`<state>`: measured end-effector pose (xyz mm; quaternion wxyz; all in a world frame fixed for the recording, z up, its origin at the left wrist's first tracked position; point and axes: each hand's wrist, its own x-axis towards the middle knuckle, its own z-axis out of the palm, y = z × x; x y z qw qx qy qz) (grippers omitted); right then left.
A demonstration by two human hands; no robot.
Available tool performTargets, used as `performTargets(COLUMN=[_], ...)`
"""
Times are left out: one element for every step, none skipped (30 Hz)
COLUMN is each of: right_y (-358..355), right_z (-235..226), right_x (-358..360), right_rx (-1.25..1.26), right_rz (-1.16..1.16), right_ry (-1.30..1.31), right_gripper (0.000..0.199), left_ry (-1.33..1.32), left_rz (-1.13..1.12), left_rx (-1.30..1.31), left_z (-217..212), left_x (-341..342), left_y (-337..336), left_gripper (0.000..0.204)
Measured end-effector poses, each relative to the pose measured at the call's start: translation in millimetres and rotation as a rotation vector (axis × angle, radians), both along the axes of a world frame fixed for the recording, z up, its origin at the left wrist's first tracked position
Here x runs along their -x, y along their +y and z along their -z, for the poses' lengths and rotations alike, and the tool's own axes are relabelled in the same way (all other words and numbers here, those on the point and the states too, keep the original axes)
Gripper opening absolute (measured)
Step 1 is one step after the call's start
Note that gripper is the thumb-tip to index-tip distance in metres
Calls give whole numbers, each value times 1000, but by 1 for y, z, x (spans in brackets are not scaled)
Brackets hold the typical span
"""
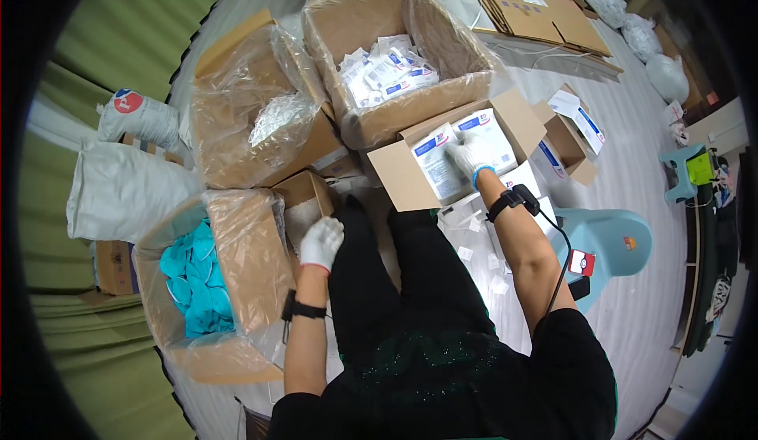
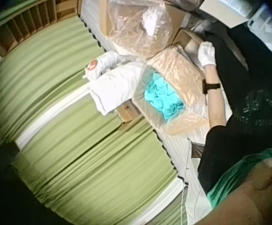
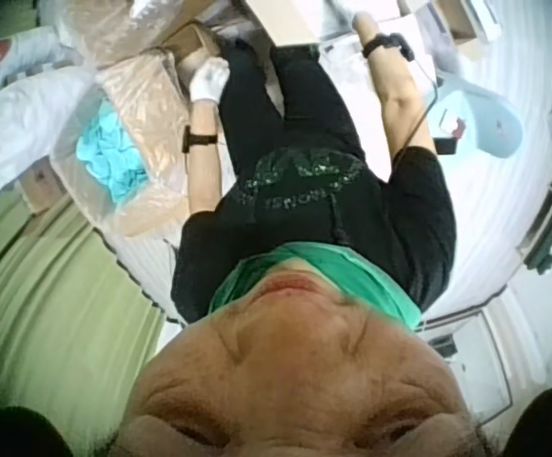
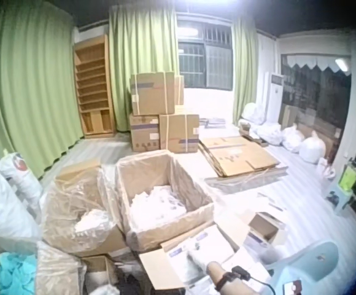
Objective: Unpacking hygiene masks from individual wrappers and organizing them into a container.
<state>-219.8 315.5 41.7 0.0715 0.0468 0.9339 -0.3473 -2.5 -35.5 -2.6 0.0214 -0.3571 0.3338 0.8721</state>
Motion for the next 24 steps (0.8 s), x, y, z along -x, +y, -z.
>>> performTargets(right_y=[-9, -14, -15, -18, -20, -18, -9, 1, 15, 32, 32, 36, 34, 38, 42, 39, 37, 37, 34, 29, 21, 7, -8, -13], right_z=[-12, -13, -14, -22, -26, -13, 4, 17, 20, 21, 10, -2, -35, -34, -21, -21, -22, -21, -9, 6, 15, 10, -5, -15], right_x=[-8, -14, -19, -26, -29, -29, -27, -25, -22, -17, -18, -26, -38, -36, -30, -26, -25, -28, -21, -14, -10, -9, -10, -12], right_rx=[-87, -12, -11, -11, -11, -11, 61, 133, 131, 186, 245, 285, 325, 283, 284, 230, 177, 84, -84, -94, -103, -98, -118, -143], right_rz=[-15, 13, 10, -16, -41, -44, 117, 272, 269, 384, 494, 538, 587, 629, 627, 565, 503, 300, 172, 117, 58, 52, -9, -59], right_ry=[47, 137, 137, 161, 184, 184, 263, 338, 336, 394, 449, 369, 294, 305, 306, 289, 272, 234, 112, 80, 46, 45, 10, -23], right_gripper=[40, 32, 32, 32, 33, 33, 38, 43, 43, 41, 39, 40, 42, 42, 42, 42, 43, 44, 46, 47, 49, 49, 53, 58], left_ry=[-3, 10, 10, 19, 29, 28, 25, 18, 16, 21, 22, 42, 50, 63, 76, 73, 59, 46, 37, 26, 6, -32, -70, -61], left_rz=[-29, -53, -56, -58, -59, -62, 1, 58, 55, 109, 156, 176, 183, 194, 204, 216, 224, 239, 261, 287, 303, 291, 281, 261], left_rx=[25, 35, 35, 43, 50, 49, 106, 164, 162, 230, 301, 303, 278, 259, 241, 223, 212, 197, 183, 175, 158, 141, 123, 95], left_z=[1, 0, -1, -5, -8, -10, -20, -28, -36, -47, -53, -56, -58, -59, -60, -60, -58, -53, -46, -34, -24, -16, -11, -10], left_x=[-15, -25, -29, -33, -36, -37, -33, -30, -27, -23, -21, -21, -19, -18, -17, -17, -18, -21, -24, -28, -34, -43, -51, -57], left_y=[6, 10, 11, 12, 13, 14, 19, 25, 31, 38, 43, 48, 54, 59, 64, 71, 77, 81, 85, 85, 85, 84, 83, 85], left_gripper=[24, 24, 24, 24, 23, 23, 24, 26, 26, 26, 26, 25, 22, 22, 21, 21, 21, 21, 21, 21, 21, 21, 21, 21])
